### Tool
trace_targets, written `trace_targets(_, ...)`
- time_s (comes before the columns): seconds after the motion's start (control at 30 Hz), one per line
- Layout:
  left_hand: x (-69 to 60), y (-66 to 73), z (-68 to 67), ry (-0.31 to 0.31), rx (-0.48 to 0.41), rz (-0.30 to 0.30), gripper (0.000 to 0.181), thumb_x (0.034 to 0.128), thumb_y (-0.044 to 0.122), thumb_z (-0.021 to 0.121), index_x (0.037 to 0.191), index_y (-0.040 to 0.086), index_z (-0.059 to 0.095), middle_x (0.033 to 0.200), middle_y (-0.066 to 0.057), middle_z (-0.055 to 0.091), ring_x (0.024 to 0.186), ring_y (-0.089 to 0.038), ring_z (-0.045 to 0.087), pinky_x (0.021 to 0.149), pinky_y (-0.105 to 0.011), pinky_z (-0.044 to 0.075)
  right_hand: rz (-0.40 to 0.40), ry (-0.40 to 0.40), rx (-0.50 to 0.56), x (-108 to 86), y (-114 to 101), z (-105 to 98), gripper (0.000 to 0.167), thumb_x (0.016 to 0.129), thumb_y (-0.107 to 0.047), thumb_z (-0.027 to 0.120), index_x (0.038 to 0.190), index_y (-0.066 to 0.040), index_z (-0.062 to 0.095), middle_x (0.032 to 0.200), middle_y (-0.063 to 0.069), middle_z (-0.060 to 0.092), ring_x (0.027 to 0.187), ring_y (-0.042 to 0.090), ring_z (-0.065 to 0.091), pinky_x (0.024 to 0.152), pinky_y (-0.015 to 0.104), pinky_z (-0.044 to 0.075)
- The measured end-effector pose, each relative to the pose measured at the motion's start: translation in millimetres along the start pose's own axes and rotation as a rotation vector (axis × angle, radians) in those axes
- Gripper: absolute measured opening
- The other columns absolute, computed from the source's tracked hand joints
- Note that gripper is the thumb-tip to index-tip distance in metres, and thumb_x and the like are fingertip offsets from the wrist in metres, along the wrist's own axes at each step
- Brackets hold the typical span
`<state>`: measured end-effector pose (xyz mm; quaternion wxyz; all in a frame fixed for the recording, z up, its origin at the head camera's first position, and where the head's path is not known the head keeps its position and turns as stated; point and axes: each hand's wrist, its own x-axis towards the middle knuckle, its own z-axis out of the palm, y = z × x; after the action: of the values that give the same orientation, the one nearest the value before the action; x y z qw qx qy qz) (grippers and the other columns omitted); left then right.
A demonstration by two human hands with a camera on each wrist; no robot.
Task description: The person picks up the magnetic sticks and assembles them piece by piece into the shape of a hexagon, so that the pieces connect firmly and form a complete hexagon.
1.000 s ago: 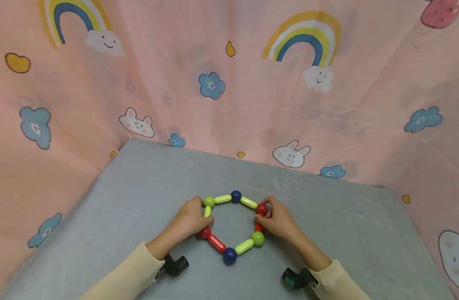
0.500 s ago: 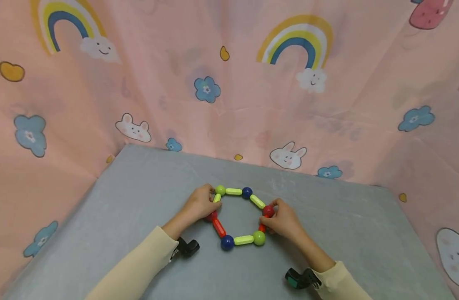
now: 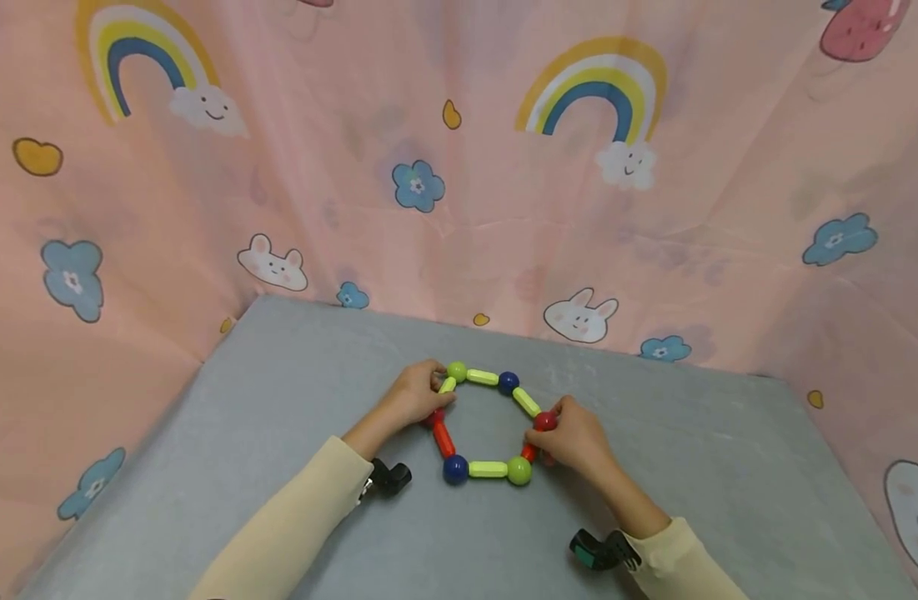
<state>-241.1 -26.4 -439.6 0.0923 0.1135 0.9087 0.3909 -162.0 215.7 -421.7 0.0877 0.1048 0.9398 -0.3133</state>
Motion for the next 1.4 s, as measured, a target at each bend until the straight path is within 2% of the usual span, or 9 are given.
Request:
trace_targets(0.3, -27.7, -8.5, -3.1, 0.002, -0.042, 0.084, 0.054, 0.0749, 0.022, 0.082, 0.12, 0.002, 0.059, 0.098, -0.007, 0.065, 0.085, -0.016, 0.058, 0.073, -0.029, 0.05, -0.04, -0.024, -0.008, 0.5, 6, -4, 0.05, 0.078, -0.032, 0.077, 0.109, -0.002, 0.053, 0.075, 0.009, 0.06, 0.053, 0.016, 0.056, 0.051, 0.027, 0.046)
trace_targets(0.6, -35.2, -22.7, -3.1, 0.048, -0.133, 0.09, 0.038, 0.0761, 0.019, 0.082, 0.107, 0.005, 0.064, 0.099, -0.006, 0.067, 0.086, -0.016, 0.061, 0.076, -0.031, 0.052, -0.084, -0.084, 0.113, 10.0, 17, -1, 0.031, 0.09, -0.025, 0.065, 0.112, -0.005, 0.057, 0.071, 0.006, 0.057, 0.055, 0.017, 0.054, 0.053, 0.029, 0.049)
trace_targets(0.8, -36.3, -23.2, -9.6, 0.044, -0.131, 0.118, 0.034, 0.079, 0.02, 0.079, 0.106, 0.005, 0.065, 0.1, -0.007, 0.068, 0.088, -0.017, 0.064, 0.076, -0.031, 0.053, -0.111, -0.115, 0.106, 10.5, 24, -6, 0.033, 0.092, -0.027, 0.063, 0.116, -0.004, 0.056, 0.074, 0.007, 0.058, 0.057, 0.017, 0.054, 0.054, 0.029, 0.049)
trace_targets(0.9, -38.0, -21.7, -25.1, 0.07, -0.111, 0.136, 0.033, 0.0823, 0.02, 0.075, 0.109, 0.003, 0.064, 0.105, -0.01, 0.068, 0.092, -0.02, 0.065, 0.079, -0.033, 0.054, -0.192, -0.08, 0.006, 10.1, 28, -24, 0.04, 0.094, -0.029, 0.061, 0.121, -0.002, 0.053, 0.085, 0.012, 0.062, 0.067, 0.021, 0.059, 0.06, 0.034, 0.051)
trace_targets(0.97, -39.6, -20.6, -41.7, 0.105, -0.08, 0.158, 0.035, 0.0845, 0.021, 0.073, 0.112, 0.002, 0.064, 0.11, -0.013, 0.067, 0.097, -0.025, 0.065, 0.082, -0.036, 0.054, -0.268, -0.007, -0.094, 10.0, 31, -45, 0.045, 0.094, -0.03, 0.06, 0.125, 0.001, 0.051, 0.098, 0.019, 0.063, 0.079, 0.028, 0.062, 0.068, 0.041, 0.053)
trace_targets(1.17, -46.7, -13.6, -104.7, 0.317, 0.152, 0.353, 0.039, 0.0842, 0.024, 0.071, 0.116, 0.003, 0.063, 0.117, -0.014, 0.063, 0.109, -0.031, 0.059, 0.091, -0.045, 0.05, -0.47, 0.385, -0.427, 0.4, 38, -123, 0.053, 0.091, -0.028, 0.063, 0.131, 0.003, 0.047, 0.126, 0.03, 0.052, 0.115, 0.049, 0.047, 0.092, 0.061, 0.04)
trace_targets(1.27, -50.2, -11.7, -129.3, 0.448, 0.318, 0.453, 0.045, 0.0799, 0.026, 0.073, 0.117, 0.003, 0.063, 0.121, -0.016, 0.061, 0.113, -0.035, 0.055, 0.094, -0.05, 0.046, -0.468, 0.494, -0.54, -8.0, 44, -151, 0.057, 0.092, -0.03, 0.061, 0.135, 0.002, 0.043, 0.134, 0.031, 0.043, 0.127, 0.052, 0.034, 0.104, 0.065, 0.027)
trace_targets(1.33, -52.0, -12.5, -140.4, 0.505, 0.412, 0.484, 0.049, 0.0781, 0.028, 0.073, 0.119, 0.002, 0.063, 0.126, -0.019, 0.058, 0.118, -0.039, 0.052, 0.096, -0.053, 0.043, -0.44, 0.499, -0.587, -11.9, 49, -160, 0.061, 0.095, -0.037, 0.056, 0.14, 0.001, 0.038, 0.141, 0.031, 0.037, 0.135, 0.052, 0.025, 0.11, 0.065, 0.016)
trace_targets(1.4, -53.7, -14.7, -147.4, 0.528, 0.487, 0.474, 0.052, 0.0796, 0.029, 0.071, 0.123, 0.001, 0.06, 0.132, -0.022, 0.054, 0.124, -0.043, 0.047, 0.101, -0.056, 0.04, -0.413, 0.481, -0.596, -14.2, 56, -163, 0.065, 0.098, -0.041, 0.05, 0.145, 0.001, 0.031, 0.147, 0.031, 0.03, 0.14, 0.052, 0.016, 0.111, 0.067, 0.009)
